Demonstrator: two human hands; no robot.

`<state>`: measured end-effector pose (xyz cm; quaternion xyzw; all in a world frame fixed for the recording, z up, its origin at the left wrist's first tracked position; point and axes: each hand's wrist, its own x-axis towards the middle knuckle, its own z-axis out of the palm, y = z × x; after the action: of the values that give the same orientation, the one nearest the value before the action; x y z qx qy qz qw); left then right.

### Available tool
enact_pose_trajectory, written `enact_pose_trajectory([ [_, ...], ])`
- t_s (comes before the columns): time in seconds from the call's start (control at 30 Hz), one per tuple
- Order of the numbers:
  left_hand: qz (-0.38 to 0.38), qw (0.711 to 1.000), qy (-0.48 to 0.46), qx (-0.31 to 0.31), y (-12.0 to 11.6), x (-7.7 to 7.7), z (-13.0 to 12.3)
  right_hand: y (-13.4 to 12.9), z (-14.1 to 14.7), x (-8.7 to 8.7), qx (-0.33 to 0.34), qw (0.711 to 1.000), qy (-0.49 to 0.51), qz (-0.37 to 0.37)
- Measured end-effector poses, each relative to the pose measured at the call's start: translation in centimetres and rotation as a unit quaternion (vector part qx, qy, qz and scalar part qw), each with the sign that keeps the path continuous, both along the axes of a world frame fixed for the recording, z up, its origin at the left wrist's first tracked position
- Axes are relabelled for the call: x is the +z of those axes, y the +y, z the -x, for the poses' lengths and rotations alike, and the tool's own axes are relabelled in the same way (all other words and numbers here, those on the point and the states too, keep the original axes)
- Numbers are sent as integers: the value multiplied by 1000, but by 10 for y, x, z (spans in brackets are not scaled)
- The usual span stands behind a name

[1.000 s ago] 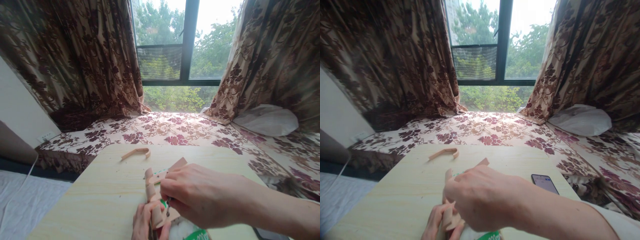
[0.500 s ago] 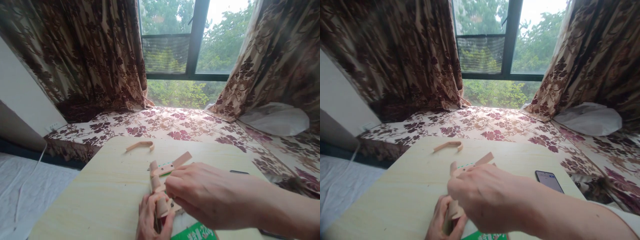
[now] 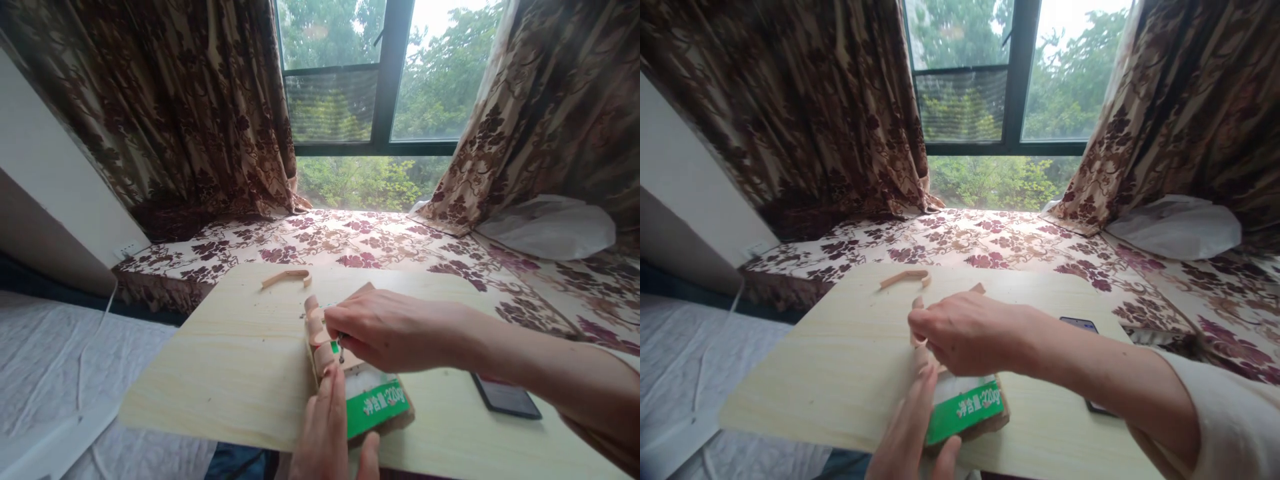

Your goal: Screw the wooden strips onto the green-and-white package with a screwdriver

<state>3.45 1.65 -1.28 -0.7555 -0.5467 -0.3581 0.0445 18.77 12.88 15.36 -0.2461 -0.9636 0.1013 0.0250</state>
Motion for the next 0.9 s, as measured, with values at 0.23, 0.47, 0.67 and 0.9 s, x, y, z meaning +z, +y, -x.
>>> enact_pose_trajectory([
  [0.23, 18, 991, 122, 41, 17, 1, -22, -6, 3, 4, 0, 1000, 7, -12],
  [0.47, 35, 982, 175, 55, 19, -4, -18, -7, 5, 2, -1, 1000, 12, -27],
  [0.67, 105, 976, 188, -41, 33, 16, 21, -3, 14, 1, -8, 999, -6, -34],
  [0.9, 123, 976, 169, -57, 37, 29, 31, 5, 22, -1, -8, 1000, 11, -20],
])
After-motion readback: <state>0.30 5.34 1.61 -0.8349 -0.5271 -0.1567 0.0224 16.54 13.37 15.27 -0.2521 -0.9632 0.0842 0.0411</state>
